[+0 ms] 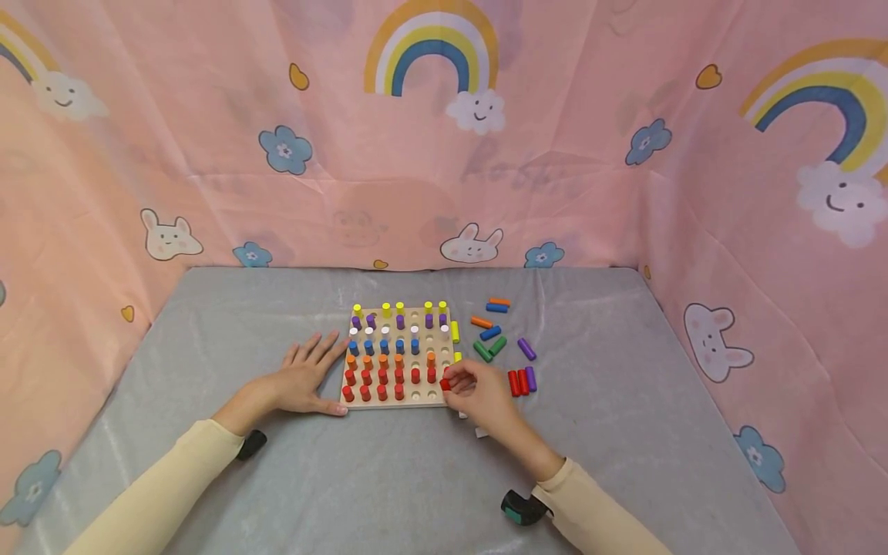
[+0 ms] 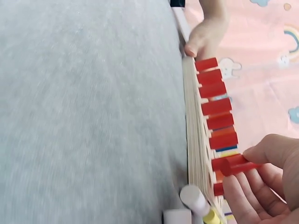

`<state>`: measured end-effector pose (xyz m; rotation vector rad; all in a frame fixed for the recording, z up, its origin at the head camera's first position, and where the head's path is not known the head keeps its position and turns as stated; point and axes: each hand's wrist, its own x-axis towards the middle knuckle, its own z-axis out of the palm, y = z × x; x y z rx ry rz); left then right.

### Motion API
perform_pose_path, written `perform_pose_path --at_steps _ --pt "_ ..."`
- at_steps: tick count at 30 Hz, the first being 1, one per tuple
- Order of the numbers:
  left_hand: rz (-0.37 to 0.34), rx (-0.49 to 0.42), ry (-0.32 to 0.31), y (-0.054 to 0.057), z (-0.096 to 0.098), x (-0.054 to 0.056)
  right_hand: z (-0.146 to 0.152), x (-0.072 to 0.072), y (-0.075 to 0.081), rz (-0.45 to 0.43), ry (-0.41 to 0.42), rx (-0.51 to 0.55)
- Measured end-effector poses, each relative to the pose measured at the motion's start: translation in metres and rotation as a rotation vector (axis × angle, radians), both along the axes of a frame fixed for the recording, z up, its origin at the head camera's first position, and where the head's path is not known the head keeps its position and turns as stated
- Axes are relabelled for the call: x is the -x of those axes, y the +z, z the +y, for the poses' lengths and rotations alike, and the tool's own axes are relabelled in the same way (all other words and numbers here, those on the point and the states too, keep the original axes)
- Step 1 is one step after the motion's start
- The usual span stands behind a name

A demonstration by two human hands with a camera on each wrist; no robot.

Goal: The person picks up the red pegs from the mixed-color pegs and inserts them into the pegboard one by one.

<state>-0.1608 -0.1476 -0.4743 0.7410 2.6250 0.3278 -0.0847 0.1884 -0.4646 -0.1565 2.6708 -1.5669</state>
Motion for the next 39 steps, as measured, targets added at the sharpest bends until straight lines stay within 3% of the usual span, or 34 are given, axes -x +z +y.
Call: perform_pose_path --at_steps 10,20,31,39 --pt "0.013 -0.021 0.005 -0.008 -0.003 0.003 -0.022 0.004 -0.007 0.068 -0.010 0.043" --pt "-0.003 -0.009 0.006 0.003 0.001 0.000 -0.041 0.000 -0.016 0.158 -0.019 0.167" --pt "0.003 -0.008 0.006 0.002 0.001 -0.001 -0.049 -0.002 -0.022 0.255 0.007 0.112" --pt "-0.011 -0.017 0.009 -0.004 -0.001 0.002 -0.052 -0.004 -0.023 0.238 -0.006 0.085"
